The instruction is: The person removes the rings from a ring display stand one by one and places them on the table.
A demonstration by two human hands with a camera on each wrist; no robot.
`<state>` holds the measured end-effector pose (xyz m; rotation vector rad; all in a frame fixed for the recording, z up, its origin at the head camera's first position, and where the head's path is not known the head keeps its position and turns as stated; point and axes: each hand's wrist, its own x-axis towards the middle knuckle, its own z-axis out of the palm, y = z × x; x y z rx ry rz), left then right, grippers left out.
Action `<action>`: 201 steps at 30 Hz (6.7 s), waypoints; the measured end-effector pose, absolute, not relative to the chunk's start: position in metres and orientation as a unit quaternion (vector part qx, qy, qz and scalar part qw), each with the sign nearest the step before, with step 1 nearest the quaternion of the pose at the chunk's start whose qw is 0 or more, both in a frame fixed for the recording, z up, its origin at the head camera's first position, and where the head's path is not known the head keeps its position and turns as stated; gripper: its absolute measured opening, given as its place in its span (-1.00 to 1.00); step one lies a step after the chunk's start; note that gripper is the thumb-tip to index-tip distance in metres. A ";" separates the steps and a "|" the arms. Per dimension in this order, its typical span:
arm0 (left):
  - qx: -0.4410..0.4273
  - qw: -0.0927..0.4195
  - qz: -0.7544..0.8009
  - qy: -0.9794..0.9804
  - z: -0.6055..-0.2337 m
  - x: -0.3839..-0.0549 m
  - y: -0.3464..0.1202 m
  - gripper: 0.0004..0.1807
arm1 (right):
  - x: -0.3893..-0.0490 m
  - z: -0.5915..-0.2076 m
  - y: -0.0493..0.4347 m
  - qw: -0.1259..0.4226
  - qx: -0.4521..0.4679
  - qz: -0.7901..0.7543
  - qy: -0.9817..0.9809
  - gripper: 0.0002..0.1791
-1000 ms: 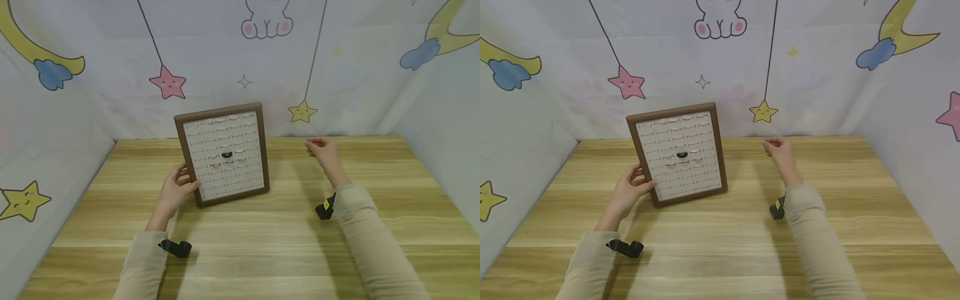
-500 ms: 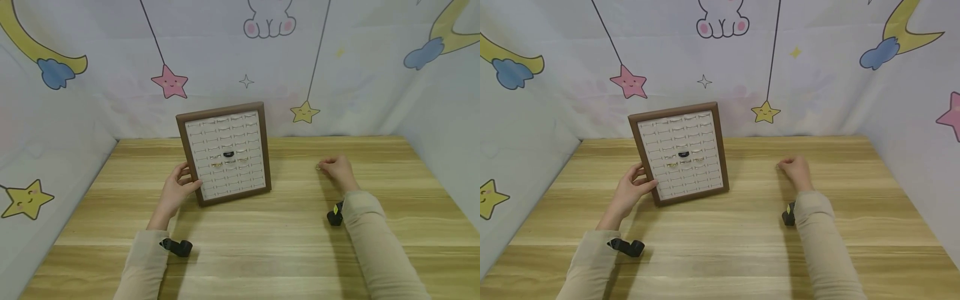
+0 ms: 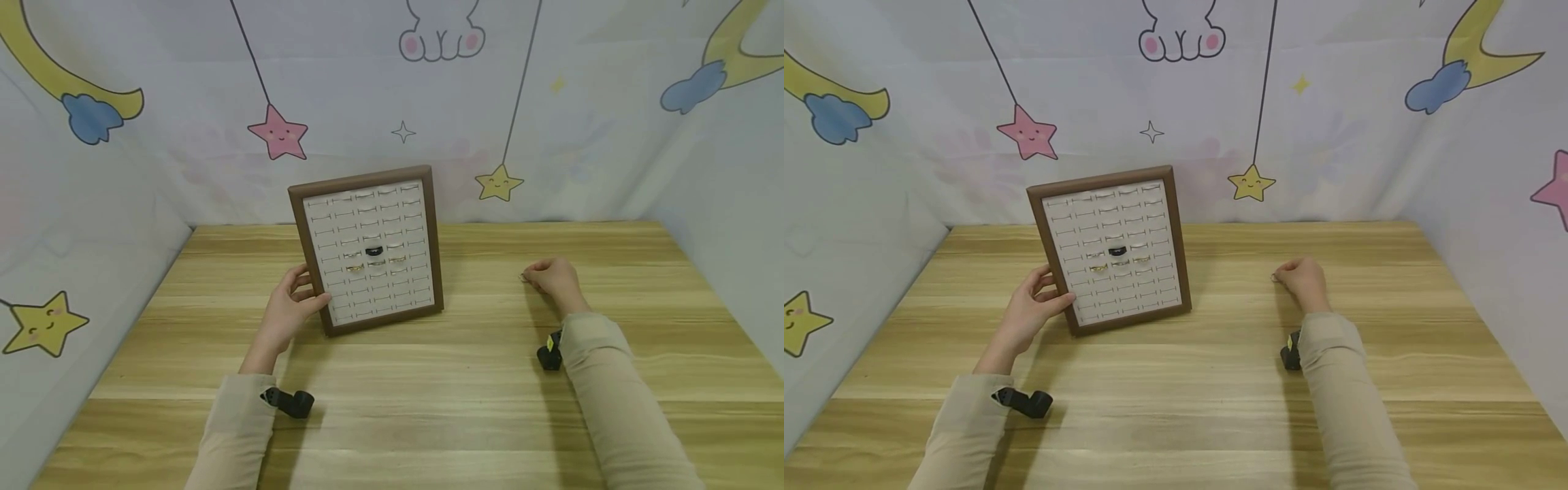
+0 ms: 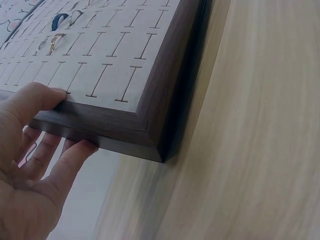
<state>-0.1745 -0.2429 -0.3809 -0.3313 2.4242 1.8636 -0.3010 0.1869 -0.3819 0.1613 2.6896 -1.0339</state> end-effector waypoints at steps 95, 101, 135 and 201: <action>-0.100 0.040 0.612 0.784 -0.380 -0.175 -0.243 -0.16 | -0.273 -0.324 0.047 0.060 -0.144 -0.526 0.836 -0.75; -0.102 0.042 0.610 0.785 -0.379 -0.175 -0.242 -0.16 | -0.284 -0.322 0.080 0.054 -0.100 -0.594 0.796 -0.67; -0.103 0.037 0.608 0.786 -0.381 -0.175 -0.242 -0.17 | -0.297 -0.375 0.218 0.157 0.050 -0.456 0.874 -0.53; -0.094 0.040 0.613 0.783 -0.381 -0.175 -0.243 -0.17 | -0.247 -0.305 -0.023 0.031 -0.248 -0.419 0.873 -0.83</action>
